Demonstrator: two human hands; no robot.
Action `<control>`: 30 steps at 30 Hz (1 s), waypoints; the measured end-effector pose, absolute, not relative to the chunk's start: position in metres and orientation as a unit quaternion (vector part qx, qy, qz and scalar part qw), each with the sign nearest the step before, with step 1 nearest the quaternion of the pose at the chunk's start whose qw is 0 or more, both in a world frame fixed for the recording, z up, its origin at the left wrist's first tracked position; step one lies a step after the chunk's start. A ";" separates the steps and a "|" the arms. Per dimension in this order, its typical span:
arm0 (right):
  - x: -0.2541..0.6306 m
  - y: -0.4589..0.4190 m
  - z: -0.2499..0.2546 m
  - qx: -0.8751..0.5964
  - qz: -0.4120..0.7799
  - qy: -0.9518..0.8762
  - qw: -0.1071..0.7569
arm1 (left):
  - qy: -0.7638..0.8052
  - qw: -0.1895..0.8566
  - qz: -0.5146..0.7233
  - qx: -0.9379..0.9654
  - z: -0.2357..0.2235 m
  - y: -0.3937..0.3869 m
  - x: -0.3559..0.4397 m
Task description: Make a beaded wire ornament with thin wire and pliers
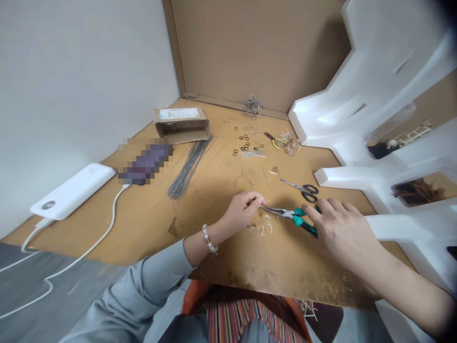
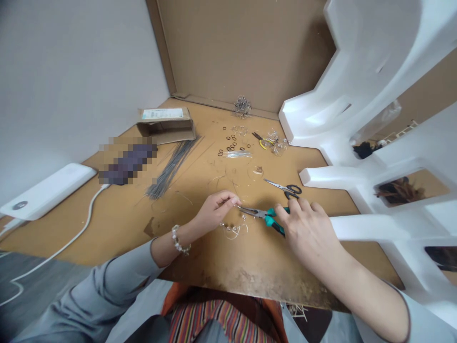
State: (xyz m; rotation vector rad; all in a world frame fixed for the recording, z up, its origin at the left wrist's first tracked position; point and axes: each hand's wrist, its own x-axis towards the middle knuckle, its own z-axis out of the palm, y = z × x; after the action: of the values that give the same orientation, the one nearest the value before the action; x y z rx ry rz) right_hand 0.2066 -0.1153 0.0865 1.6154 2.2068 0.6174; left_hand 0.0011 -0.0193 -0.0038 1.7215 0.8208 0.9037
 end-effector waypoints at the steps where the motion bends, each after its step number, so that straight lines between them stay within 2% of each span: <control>1: 0.208 -0.116 0.087 0.569 0.216 0.775 0.169 | 0.336 0.490 0.372 0.713 -0.004 -0.019 0.001; 13: 0.212 -0.118 0.085 0.577 0.186 0.780 0.155 | 0.329 0.527 0.358 0.697 -0.005 -0.018 0.001; 22: 0.211 -0.120 0.086 0.612 0.100 0.774 0.127 | 0.313 0.579 0.361 0.660 0.000 -0.015 0.001; 30: 0.211 -0.125 0.083 0.656 0.033 0.739 0.150 | 0.318 0.616 0.358 0.626 0.001 -0.017 0.002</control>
State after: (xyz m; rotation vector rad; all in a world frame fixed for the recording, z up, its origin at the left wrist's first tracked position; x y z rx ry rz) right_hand 0.2113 -0.1251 0.0834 1.8839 2.1230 0.0943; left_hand 0.0016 -0.0171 0.0010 1.4405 0.7314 0.8240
